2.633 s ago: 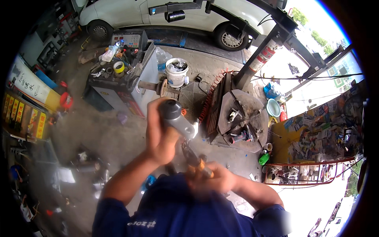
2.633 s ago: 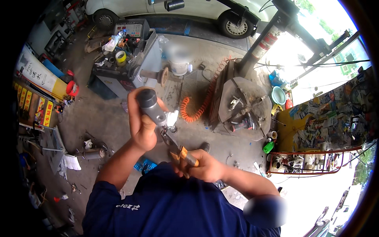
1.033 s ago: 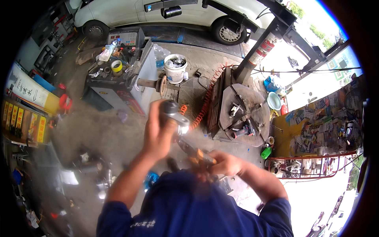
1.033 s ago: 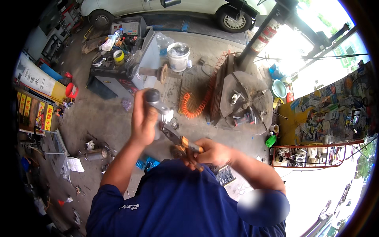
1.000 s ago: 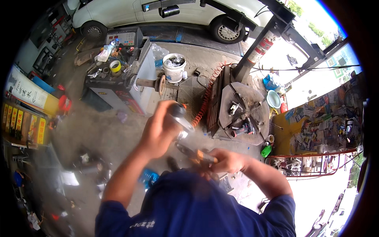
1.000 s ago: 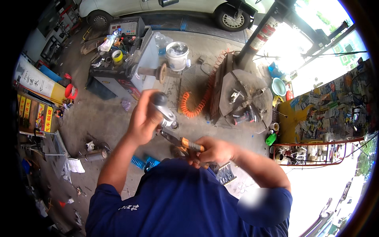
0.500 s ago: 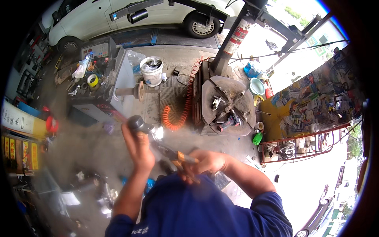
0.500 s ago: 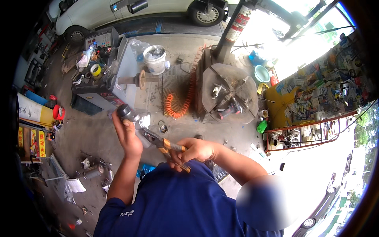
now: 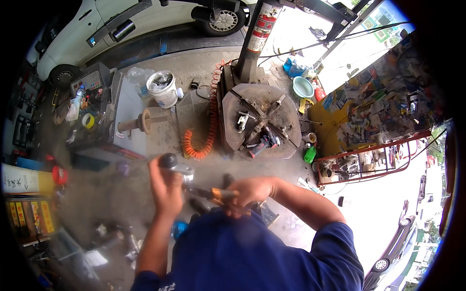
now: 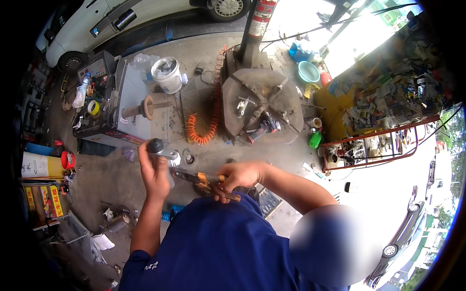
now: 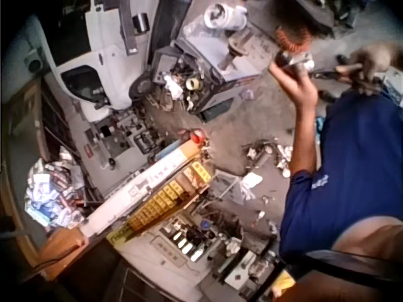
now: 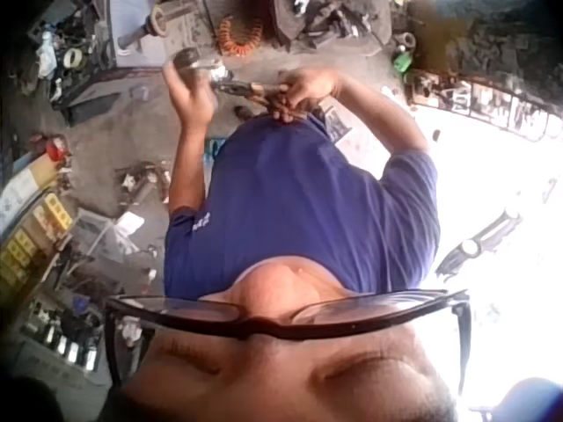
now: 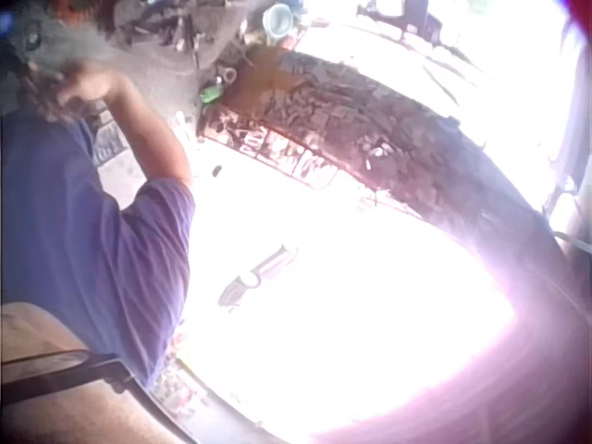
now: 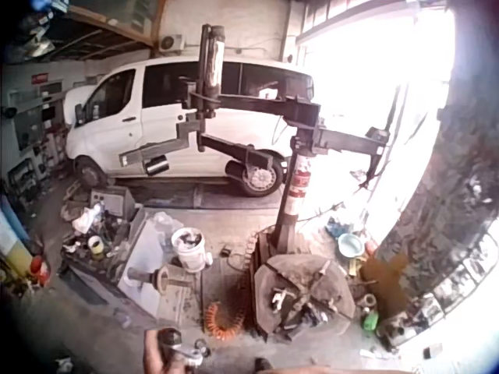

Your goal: The person walks through a garage, picks up a cardboard box, and opens it to retrieve a metal car part wrapped in plastic. They unwrap the part and use a hammer to tap it, seemingly to loosen or adjust it.

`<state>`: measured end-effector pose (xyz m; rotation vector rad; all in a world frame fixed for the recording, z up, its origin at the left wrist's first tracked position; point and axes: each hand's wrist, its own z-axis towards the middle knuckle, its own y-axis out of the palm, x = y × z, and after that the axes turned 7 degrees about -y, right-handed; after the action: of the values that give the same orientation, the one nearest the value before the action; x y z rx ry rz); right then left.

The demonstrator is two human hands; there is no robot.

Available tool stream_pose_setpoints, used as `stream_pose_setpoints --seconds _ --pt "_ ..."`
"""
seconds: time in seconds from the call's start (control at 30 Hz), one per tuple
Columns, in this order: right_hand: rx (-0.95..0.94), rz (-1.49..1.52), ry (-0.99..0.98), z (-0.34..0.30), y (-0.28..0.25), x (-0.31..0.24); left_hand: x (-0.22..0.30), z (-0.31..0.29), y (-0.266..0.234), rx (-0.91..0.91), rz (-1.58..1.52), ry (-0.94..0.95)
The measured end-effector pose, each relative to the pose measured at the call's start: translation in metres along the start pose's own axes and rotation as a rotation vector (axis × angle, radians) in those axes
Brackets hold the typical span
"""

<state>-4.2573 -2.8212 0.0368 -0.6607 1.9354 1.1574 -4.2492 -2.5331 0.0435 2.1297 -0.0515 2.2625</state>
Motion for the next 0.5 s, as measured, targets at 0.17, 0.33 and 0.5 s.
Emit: stream_pose_setpoints --seconds 0.17,0.33,0.5 --pt "-0.085 -0.001 -0.074 -0.041 -0.056 -0.001 0.008 0.044 0.048 -0.211 0.139 0.056" --pt "-0.148 -0.343 0.146 -0.082 -0.114 -0.034 0.042 0.105 0.111 -0.749 0.694 -0.155" --pt "-0.082 -0.409 -0.008 -0.143 -0.168 0.005 -0.027 0.104 0.156 -0.394 0.471 -0.341"
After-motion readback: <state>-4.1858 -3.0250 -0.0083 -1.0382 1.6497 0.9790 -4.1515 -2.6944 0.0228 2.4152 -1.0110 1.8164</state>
